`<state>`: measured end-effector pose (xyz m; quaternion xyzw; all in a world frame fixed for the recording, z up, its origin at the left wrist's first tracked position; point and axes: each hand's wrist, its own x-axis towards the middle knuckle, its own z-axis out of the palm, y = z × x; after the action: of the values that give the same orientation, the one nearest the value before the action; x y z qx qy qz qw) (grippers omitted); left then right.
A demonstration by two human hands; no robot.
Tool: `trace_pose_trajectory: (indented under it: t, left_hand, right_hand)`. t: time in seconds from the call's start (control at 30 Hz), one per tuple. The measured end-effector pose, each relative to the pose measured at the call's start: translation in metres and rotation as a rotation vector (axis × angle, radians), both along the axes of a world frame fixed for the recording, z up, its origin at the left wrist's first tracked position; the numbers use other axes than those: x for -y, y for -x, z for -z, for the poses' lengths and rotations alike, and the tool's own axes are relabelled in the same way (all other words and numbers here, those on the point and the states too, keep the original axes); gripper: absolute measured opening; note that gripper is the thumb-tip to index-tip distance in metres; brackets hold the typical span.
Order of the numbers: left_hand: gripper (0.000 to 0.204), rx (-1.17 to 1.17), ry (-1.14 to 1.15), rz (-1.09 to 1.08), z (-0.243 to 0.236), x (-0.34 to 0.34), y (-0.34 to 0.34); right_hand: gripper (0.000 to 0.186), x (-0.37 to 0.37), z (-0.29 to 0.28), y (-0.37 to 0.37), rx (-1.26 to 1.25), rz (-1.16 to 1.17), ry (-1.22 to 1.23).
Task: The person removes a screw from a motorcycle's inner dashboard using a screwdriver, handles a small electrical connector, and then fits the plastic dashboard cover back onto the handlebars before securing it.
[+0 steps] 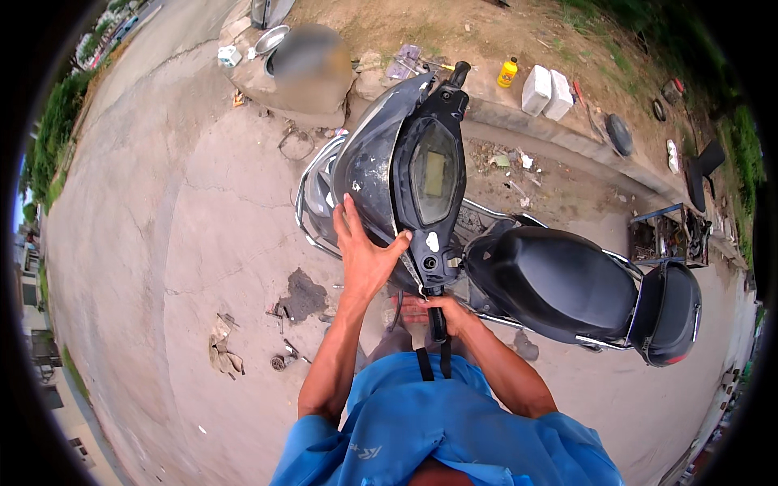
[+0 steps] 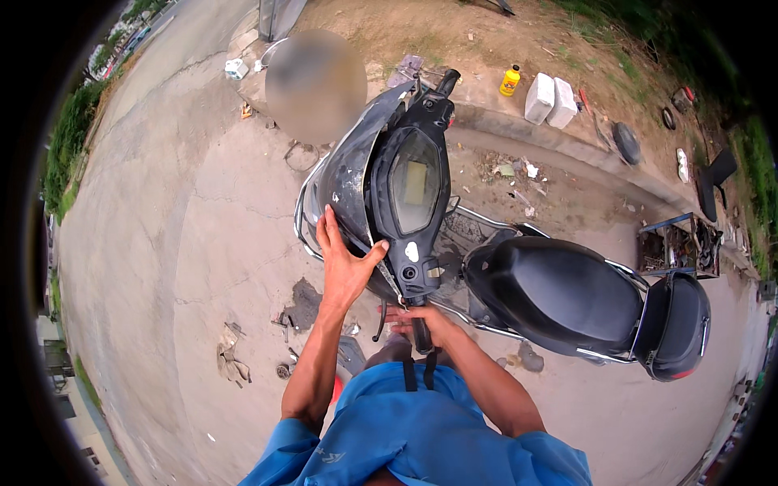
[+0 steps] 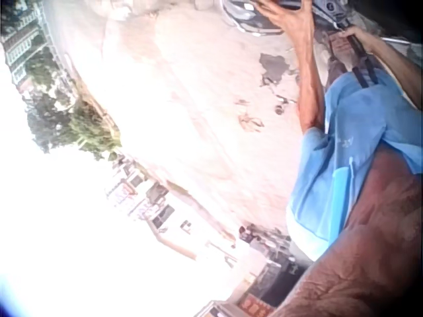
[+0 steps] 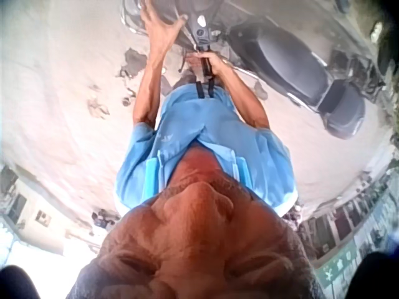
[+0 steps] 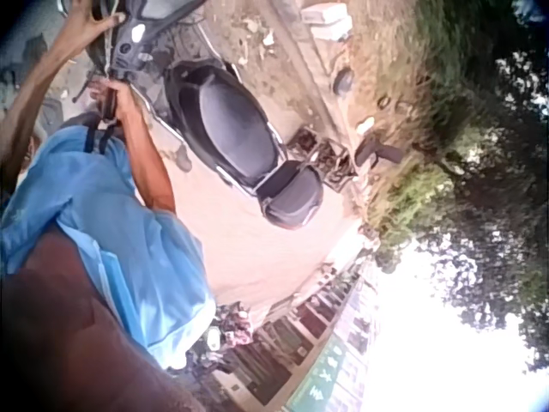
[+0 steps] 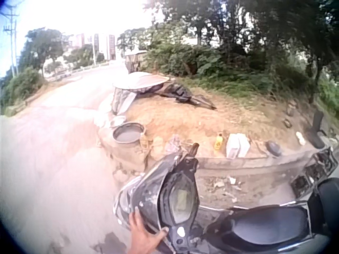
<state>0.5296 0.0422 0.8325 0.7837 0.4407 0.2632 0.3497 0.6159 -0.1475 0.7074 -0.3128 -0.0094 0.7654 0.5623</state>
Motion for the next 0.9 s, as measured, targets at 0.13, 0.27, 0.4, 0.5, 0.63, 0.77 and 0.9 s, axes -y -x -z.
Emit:
trace_pose_trajectory:
  t: [0.13,0.27,0.4,0.5,0.63,0.77,0.9]
  left_hand:
    - [0.115,0.129,0.15,-0.003,0.031,-0.015,0.008]
    - [0.112,0.11,0.184,0.093,0.038,-0.02,0.003]
    - [0.092,0.313,0.478,0.032,0.058,-0.051,0.014]
    - [0.094,0.214,0.485,0.032,0.059,-0.065,0.01]
    - [0.09,0.173,0.698,0.074,0.05,-0.088,0.012]
    - [0.07,0.385,0.868,0.026,0.079,-0.116,0.006]
    - [0.08,0.453,0.479,0.0,0.097,-0.1,-0.012]
  right_hand:
    - [0.049,0.0,-0.029,-0.004,0.121,0.025,0.123]
    - [0.062,0.016,-0.05,-0.021,0.355,-0.025,0.1]
    - [0.068,0.015,-0.053,-0.028,0.244,0.066,0.068]
    - [0.066,0.005,-0.027,-0.027,0.307,0.025,0.078]
    - [0.057,0.005,-0.04,-0.017,0.352,0.112,0.11]
    - [0.055,-0.001,-0.04,-0.007,0.221,0.171,0.076]
    - [0.054,-0.001,-0.036,-0.003,0.194,0.206,0.074]
